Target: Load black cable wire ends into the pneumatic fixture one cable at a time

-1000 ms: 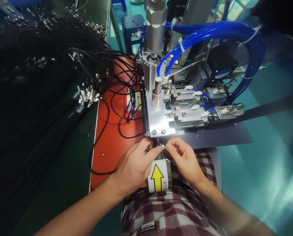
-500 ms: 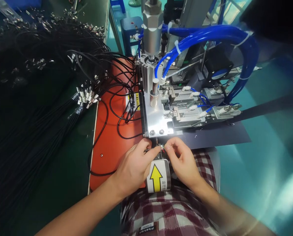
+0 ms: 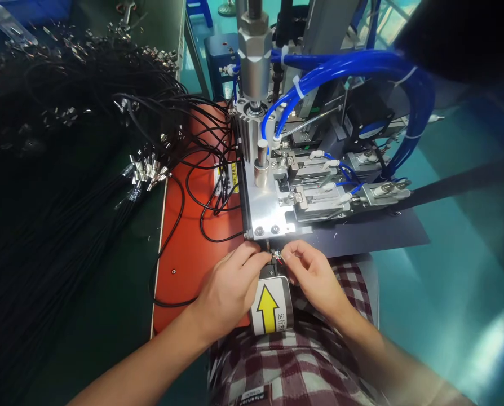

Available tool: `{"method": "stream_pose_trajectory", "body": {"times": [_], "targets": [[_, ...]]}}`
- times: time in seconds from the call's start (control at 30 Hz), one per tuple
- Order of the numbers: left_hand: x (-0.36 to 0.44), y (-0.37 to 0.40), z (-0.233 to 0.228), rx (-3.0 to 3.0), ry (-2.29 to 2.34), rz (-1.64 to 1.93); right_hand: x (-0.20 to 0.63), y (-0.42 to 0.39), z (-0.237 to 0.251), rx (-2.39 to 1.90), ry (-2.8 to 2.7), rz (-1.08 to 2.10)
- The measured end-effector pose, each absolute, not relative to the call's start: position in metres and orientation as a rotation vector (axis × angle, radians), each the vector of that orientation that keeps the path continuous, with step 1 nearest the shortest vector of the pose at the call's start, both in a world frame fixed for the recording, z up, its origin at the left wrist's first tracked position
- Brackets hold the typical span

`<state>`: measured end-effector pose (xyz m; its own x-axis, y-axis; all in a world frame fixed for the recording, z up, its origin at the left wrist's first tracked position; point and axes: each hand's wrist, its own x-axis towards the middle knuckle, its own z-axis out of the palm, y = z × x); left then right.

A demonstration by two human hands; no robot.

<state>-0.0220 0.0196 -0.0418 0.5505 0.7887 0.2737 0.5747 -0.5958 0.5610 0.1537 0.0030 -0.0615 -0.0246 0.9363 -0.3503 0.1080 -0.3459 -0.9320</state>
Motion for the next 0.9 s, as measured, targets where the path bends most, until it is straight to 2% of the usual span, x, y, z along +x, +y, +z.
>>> {"method": "stream_pose_trajectory", "body": {"times": [0.43,0.53,0.77,0.9], "targets": [[-0.024,0.018,-0.043,2.336,1.126,0.627,0.152,0.0,-0.063,-1.562,-1.461,0.901],[-0.023,0.018,-0.041,2.344,1.127,0.626,0.152,0.001,-0.059,-1.601,-1.426,0.987],[-0.024,0.017,-0.041,2.362,1.133,0.628,0.157,0.008,-0.066,-1.59,-1.077,1.504],[-0.024,0.017,-0.042,2.344,1.124,0.637,0.16,0.003,-0.065,-1.577,-1.032,1.473]]}}
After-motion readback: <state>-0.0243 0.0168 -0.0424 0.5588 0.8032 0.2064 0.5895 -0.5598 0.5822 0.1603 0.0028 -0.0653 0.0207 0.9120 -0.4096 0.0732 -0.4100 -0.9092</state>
